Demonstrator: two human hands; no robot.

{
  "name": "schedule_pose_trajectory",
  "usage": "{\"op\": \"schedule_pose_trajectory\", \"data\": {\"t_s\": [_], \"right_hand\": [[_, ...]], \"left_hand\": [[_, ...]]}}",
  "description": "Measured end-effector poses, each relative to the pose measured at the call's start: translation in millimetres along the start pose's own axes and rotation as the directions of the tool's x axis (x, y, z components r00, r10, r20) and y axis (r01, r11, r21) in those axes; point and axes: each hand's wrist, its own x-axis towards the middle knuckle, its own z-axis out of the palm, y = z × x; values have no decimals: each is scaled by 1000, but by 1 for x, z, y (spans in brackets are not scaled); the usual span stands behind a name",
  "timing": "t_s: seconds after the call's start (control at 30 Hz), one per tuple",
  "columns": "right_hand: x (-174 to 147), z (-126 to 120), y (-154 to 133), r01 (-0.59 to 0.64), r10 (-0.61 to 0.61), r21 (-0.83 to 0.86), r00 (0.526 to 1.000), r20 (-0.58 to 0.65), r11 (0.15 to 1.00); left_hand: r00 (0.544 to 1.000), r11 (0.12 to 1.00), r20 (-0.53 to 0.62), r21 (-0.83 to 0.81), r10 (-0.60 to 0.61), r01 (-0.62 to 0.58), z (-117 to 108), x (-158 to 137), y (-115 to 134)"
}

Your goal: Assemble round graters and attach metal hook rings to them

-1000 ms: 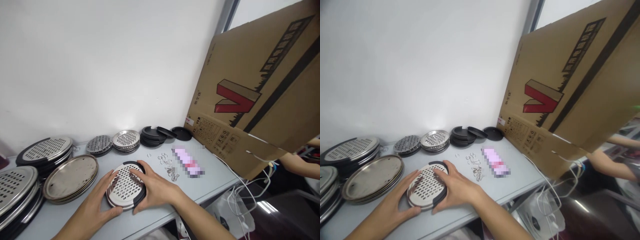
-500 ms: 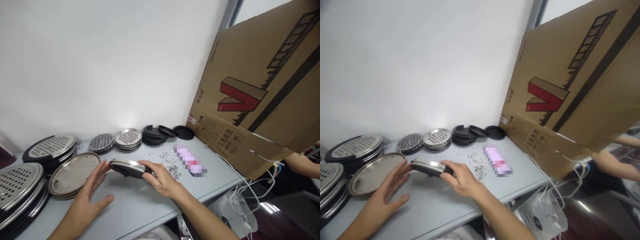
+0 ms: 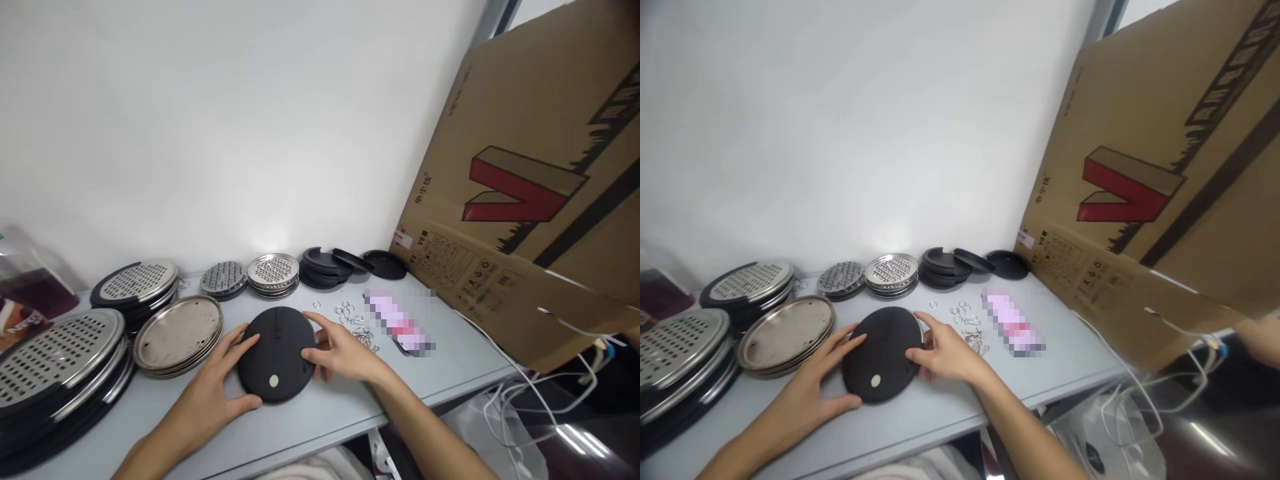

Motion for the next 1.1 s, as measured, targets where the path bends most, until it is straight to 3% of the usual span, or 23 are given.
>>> {"op": "schedule_pose_trajectory", "data": {"t_s": [0.07,0.2,0.4,0.93,1.03,1.1], "right_hand": [[-1,-2,2,-14,12,-110,1000,-20,994],[-1,-1,-2,69,-108,-360,990,-92,930],[2,13,-11,125,-242,-559,960,-140,820],[4,15,-4,140,-251,-596,962,-106,791],[7,2,-3,104,-294,-620,932,-212,777],[7,-17,-2,-39,-280,-663,886,-369,748]], "left_hand": [[999,1000,37,-7,-15,15,-2,-1,4],[997,999,64,-7,-53,53,-4,-3,7],[997,999,66,9,-51,50,-4,-6,4],[984,994,169,88,53,-69,6,-9,-11],[986,993,155,97,58,-73,6,-9,-12],[986,992,155,101,57,-73,7,-8,-13]]}}
